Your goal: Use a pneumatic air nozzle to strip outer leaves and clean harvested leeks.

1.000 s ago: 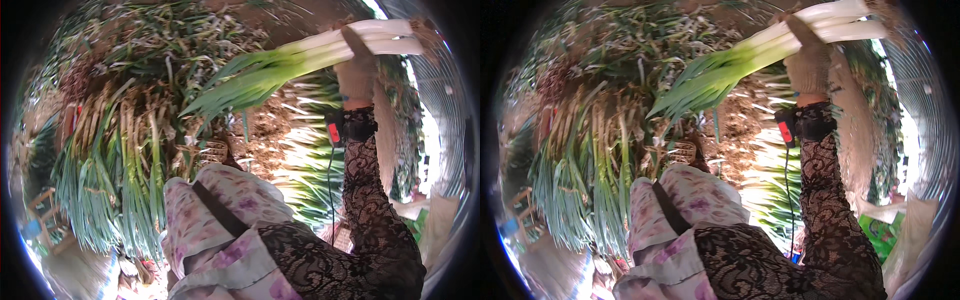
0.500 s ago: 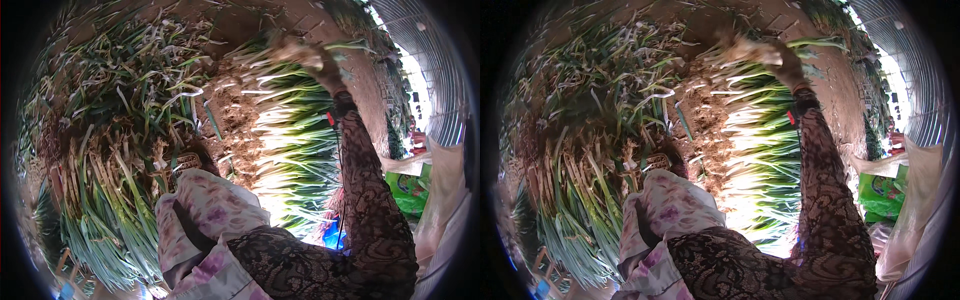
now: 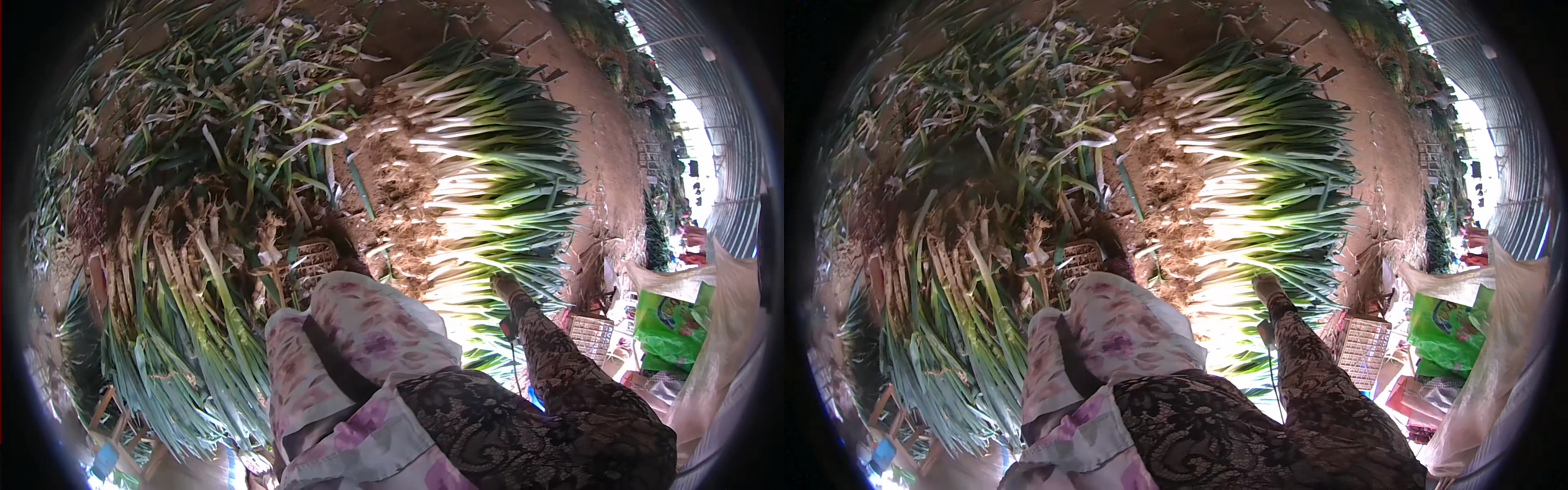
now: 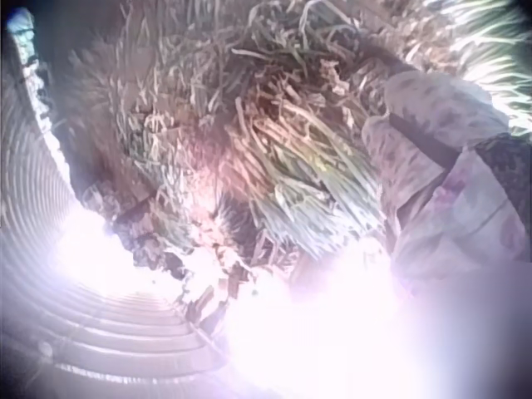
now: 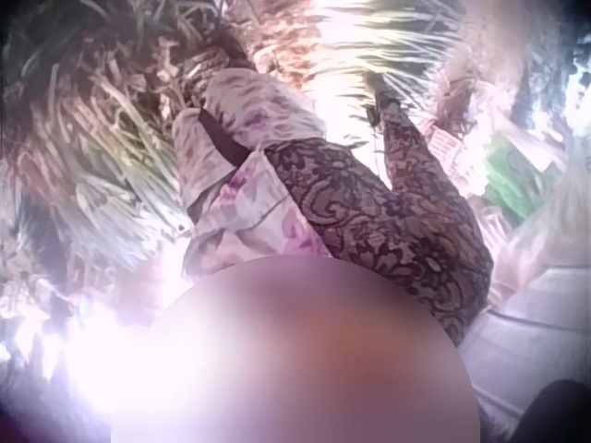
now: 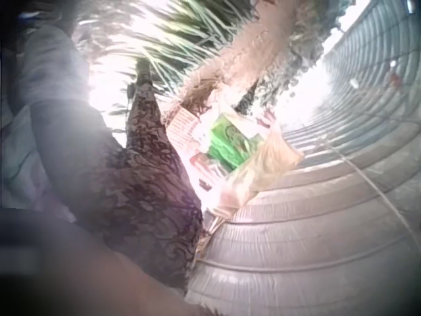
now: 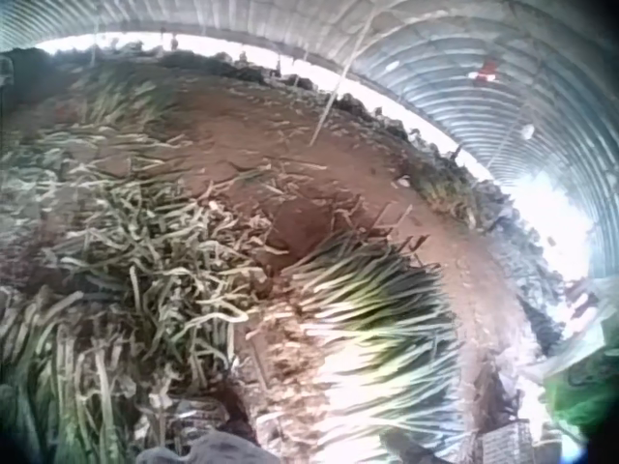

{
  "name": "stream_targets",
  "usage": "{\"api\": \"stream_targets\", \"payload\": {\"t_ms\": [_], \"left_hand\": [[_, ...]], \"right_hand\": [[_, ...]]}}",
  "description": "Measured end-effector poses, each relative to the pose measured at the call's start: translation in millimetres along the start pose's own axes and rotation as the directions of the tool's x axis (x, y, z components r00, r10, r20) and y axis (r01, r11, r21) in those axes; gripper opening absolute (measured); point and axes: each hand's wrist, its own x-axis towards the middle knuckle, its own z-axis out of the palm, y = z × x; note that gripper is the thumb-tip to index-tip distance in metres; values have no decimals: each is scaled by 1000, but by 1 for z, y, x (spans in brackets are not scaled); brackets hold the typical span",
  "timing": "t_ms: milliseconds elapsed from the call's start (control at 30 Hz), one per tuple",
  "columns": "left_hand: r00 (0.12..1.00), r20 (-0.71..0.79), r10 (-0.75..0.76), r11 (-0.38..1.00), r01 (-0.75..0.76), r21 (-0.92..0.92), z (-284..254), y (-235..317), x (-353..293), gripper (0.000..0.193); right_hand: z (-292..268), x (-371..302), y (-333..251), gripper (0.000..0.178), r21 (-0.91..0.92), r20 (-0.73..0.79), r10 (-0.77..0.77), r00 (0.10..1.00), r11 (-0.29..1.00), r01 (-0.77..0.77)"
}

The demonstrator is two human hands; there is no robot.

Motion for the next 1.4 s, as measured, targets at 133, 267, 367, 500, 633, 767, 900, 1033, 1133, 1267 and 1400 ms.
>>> {"api": "stream_targets", "payload": {"t_ms": [133,267,367,500,633,767,900,1033,1133,1267,1400], "left_hand": [[967,-192,168,986,-165,31,-54,-9,-22,39],[990,-128,65,987,-83,-136,-84,90,32,47],[960,-216,178,968,-211,-138,-76,134,78,50],[998,-1,69,963,-67,-262,-37,194,131,62],[990,122,-66,995,57,82,15,233,186,59],[988,112,-110,993,104,61,41,255,212,56],[1000,17,-8,982,11,-188,10,272,229,54],[965,-191,182,867,-249,-431,-71,323,237,52],[882,-336,329,758,-460,-463,-130,366,228,51],[780,-384,494,738,-610,-289,-145,382,207,50],[726,-400,560,767,-636,-81,-100,367,186,48]], "right_hand": [[-50,50,-93,8,312,-21,-394,919,871,380],[-144,96,-138,13,47,82,-541,837,841,539],[-198,123,-184,16,48,-122,-695,709,709,703],[-272,136,-284,41,437,179,-498,849,813,385],[-258,159,-340,44,446,100,-624,775,724,525],[-265,173,-398,41,532,368,-677,637,715,453],[-252,194,-435,38,684,413,-717,562,651,328],[-296,226,-476,41,710,480,-738,473,644,284],[-310,246,-498,52,842,473,-688,550,537,-52],[-316,253,-524,76,896,436,-682,587,271,-351],[-290,252,-559,78,834,493,-593,637,113,-540]]}}
